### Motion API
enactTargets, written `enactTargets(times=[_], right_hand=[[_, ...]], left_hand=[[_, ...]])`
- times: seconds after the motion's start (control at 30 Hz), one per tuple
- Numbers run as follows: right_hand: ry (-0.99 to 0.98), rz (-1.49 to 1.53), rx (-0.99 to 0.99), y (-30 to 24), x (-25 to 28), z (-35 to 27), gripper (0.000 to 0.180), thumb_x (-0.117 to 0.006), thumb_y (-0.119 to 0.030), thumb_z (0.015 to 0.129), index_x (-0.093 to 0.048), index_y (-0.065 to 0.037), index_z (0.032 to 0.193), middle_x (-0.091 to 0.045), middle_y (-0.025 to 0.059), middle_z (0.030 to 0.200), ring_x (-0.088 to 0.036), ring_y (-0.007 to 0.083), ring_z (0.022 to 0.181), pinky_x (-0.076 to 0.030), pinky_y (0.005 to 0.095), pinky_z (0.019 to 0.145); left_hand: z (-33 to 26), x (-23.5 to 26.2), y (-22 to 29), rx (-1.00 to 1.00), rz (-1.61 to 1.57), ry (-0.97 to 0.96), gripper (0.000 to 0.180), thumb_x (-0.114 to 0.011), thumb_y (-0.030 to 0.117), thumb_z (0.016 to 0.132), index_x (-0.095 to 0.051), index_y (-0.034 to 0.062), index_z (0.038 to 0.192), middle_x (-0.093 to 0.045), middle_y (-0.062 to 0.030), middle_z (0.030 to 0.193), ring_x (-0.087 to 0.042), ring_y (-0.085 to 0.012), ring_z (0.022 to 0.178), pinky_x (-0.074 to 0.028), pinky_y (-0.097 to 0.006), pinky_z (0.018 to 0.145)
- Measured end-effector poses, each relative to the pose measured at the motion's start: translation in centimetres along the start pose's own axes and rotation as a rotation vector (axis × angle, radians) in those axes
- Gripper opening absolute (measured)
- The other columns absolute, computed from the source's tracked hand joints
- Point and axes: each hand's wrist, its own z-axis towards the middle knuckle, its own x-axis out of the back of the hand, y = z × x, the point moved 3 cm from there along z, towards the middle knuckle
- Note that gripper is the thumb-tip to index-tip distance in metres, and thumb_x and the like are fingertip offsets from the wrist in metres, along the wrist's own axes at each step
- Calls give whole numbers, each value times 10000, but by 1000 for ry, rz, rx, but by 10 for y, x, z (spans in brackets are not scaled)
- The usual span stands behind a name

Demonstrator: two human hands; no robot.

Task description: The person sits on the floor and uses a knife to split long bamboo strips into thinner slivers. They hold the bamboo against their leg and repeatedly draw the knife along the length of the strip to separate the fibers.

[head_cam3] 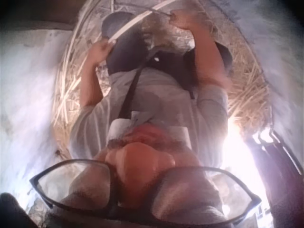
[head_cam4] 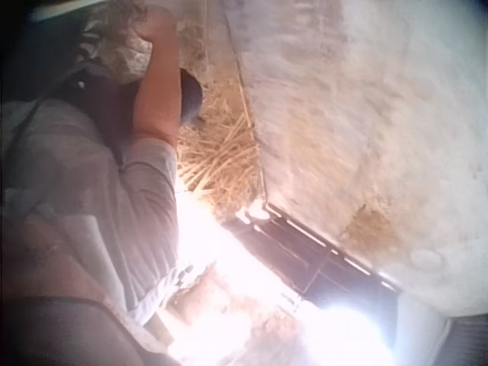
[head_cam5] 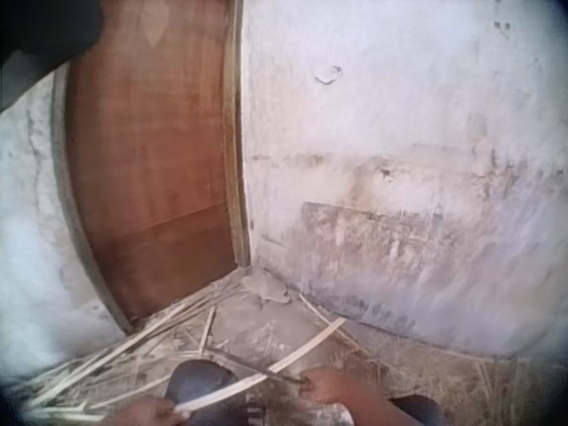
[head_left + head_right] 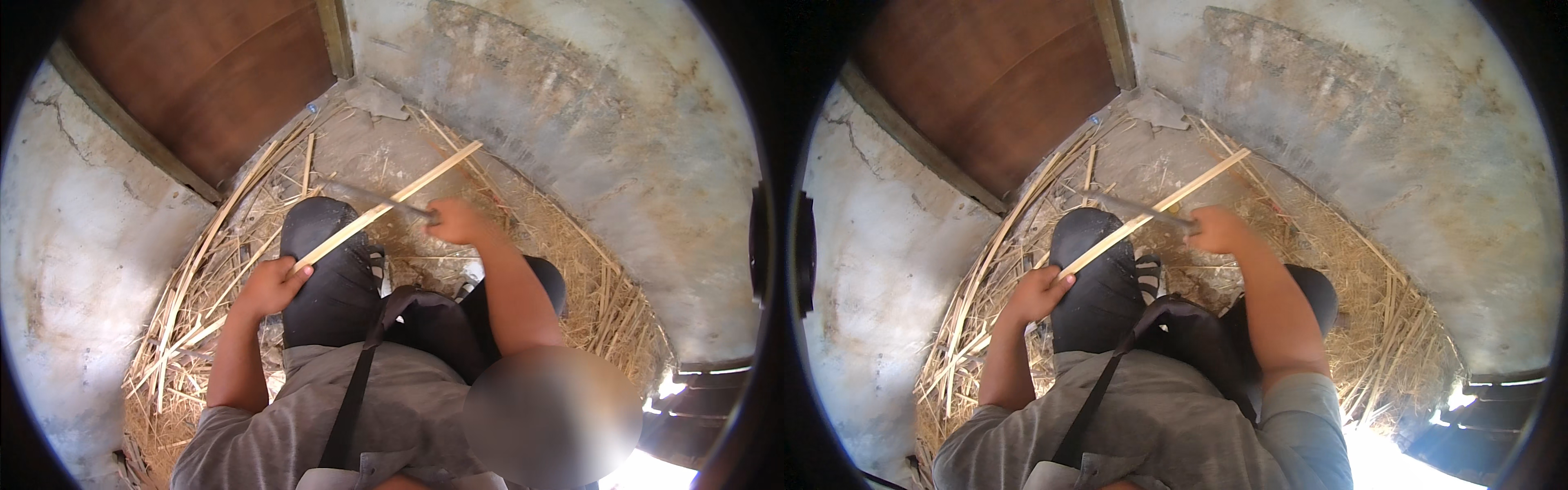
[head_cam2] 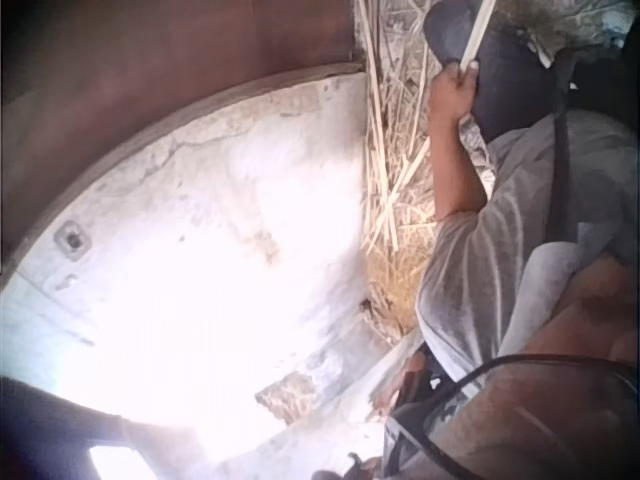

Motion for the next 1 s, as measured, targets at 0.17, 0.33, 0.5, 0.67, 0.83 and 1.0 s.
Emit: enactTargets(times=[0.17, 0.33, 0.5, 0.67, 0.83, 1.0], right_hand=[[228, 213, -372, 51, 11, -3, 515, -747, -389, 812, -694, -8, 1154, -710, 231, 1116, -672, 407, 1064, -528, 467, 913], [32, 28, -113, 10, -5, 0, 534, -749, -388, 816, -688, -7, 1186, -697, 256, 1103, -667, 415, 1065, -524, 468, 917], [-129, 41, -13, -17, -11, 5, 574, -762, -407, 804, -683, -8, 1209, -689, 268, 1098, -666, 415, 1064, -524, 462, 925], [72, 178, -348, 40, 1, 3, 636, -770, -420, 794, -664, 7, 1253, -686, 253, 1193, -654, 420, 1113, -515, 434, 961], [65, 164, -344, 40, 2, -4, 630, -753, -415, 807, -658, 11, 1260, -678, 251, 1223, -649, 423, 1127, -508, 440, 979], [-76, 53, -95, -8, -7, 0, 587, -752, -416, 803, -671, -2, 1210, -679, 268, 1167, -651, 422, 1096, -511, 453, 951]], left_hand=[[2, 0, 2, -3, -23, -17, 506, -635, 455, 987, -565, -1, 779, -562, -201, 692, -555, -334, 646, -441, -450, 641], [6, -1, -1, -14, -30, -41, 506, -630, 460, 988, -578, 1, 783, -554, -194, 688, -553, -334, 644, -442, -444, 646], [3, 3, -1, -8, -43, -39, 520, -629, 480, 979, -583, 2, 780, -574, -206, 689, -571, -368, 656, -452, -459, 647], [0, 3, 4, 6, 5, -10, 503, -628, 474, 982, -588, 13, 784, -588, -189, 681, -584, -358, 645, -447, -457, 629], [4, 3, 0, -12, 6, -23, 509, -633, 483, 978, -589, 13, 787, -593, -191, 686, -594, -360, 655, -452, -455, 635], [3, 3, 0, 0, -5, -21, 511, -636, 484, 977, -590, 13, 783, -589, -185, 681, -589, -356, 651, -452, -456, 636]])
